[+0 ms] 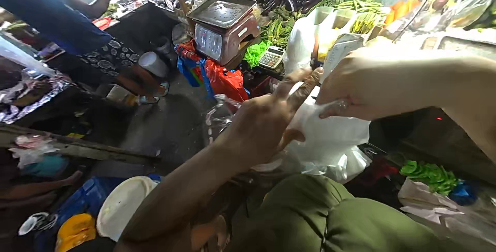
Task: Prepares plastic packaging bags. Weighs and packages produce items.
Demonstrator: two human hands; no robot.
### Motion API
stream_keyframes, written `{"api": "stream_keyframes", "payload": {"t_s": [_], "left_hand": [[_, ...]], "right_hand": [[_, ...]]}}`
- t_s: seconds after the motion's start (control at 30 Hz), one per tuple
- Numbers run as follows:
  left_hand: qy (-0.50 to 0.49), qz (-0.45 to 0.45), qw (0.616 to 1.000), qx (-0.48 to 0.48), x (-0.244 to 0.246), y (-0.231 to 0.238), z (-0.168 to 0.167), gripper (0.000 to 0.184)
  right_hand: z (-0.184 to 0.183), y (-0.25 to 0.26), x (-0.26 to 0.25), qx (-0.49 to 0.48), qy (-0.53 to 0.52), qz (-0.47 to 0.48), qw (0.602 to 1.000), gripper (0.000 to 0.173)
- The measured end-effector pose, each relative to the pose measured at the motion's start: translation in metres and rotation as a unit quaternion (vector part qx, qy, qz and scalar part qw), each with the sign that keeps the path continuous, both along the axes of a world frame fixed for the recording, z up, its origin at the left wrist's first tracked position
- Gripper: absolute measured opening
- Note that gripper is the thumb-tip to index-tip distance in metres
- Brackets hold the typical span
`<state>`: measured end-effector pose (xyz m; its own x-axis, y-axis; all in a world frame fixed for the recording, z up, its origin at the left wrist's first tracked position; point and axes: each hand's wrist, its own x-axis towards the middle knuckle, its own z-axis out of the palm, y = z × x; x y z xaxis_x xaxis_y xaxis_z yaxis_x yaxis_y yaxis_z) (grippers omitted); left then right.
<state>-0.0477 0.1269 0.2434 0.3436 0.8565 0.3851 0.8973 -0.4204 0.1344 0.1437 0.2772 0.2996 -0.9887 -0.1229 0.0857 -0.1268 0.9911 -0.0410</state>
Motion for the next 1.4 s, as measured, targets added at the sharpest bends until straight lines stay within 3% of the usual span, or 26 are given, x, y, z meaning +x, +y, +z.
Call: {"api": "stream_keyframes", "payload": {"t_s": [0.1, 0.2, 0.3, 0.43, 0.53, 0.63, 0.77, 0.87, 1.03, 1.13, 1.23, 1.3, 1.4], "left_hand": [[-0.189, -0.11, 0.964, -0.152, -0.007, 0.018, -0.009, 0.042], [-0.339, -0.115, 0.9, -0.25, -0.007, 0.023, -0.014, 0.015], [-0.391, -0.083, 0.878, -0.264, -0.005, 0.019, -0.023, 0.016], [-0.435, -0.068, 0.865, -0.24, 0.0, 0.011, -0.031, 0.013], [-0.454, -0.061, 0.861, -0.222, 0.003, 0.006, -0.035, 0.012], [-0.436, -0.053, 0.88, -0.183, 0.006, 0.003, -0.038, 0.007], [-0.395, -0.068, 0.912, -0.091, 0.01, -0.001, -0.043, 0.015], [-0.355, -0.06, 0.932, -0.031, 0.013, -0.004, -0.045, 0.011], [-0.26, -0.033, 0.962, 0.076, 0.021, -0.008, -0.053, 0.016], [-0.22, -0.026, 0.971, 0.09, 0.021, -0.008, -0.058, 0.02], [-0.221, -0.017, 0.974, 0.057, 0.017, -0.004, -0.059, 0.014], [-0.277, -0.02, 0.961, -0.005, 0.009, 0.0, -0.06, 0.016], [-0.384, -0.057, 0.914, -0.115, -0.002, 0.006, -0.062, 0.043]], "right_hand": [[0.002, -0.018, 0.002, 0.048, 0.007, -0.033, 0.998, 0.012], [-0.002, -0.018, 0.003, 0.055, 0.019, -0.055, 0.997, 0.014], [-0.014, -0.006, 0.005, 0.003, 0.047, -0.071, 0.996, 0.018], [-0.023, 0.002, 0.017, -0.167, 0.097, -0.147, 0.97, 0.028], [-0.046, -0.009, 0.026, -0.219, 0.192, -0.16, 0.943, 0.02], [-0.069, -0.026, 0.026, -0.27, 0.303, -0.161, 0.9, 0.013], [-0.094, -0.039, 0.021, -0.256, 0.428, -0.129, 0.857, 0.015], [-0.108, -0.043, 0.019, -0.238, 0.477, -0.093, 0.841, 0.009], [-0.118, -0.043, 0.025, -0.167, 0.477, -0.07, 0.86, 0.012], [-0.117, -0.043, 0.026, -0.18, 0.458, -0.073, 0.868, 0.011], [-0.11, -0.041, 0.027, -0.258, 0.404, -0.12, 0.869, 0.009], [-0.103, -0.035, 0.025, -0.341, 0.339, -0.149, 0.864, 0.012], [-0.097, -0.03, 0.019, -0.451, 0.255, -0.195, 0.833, 0.026]]}}
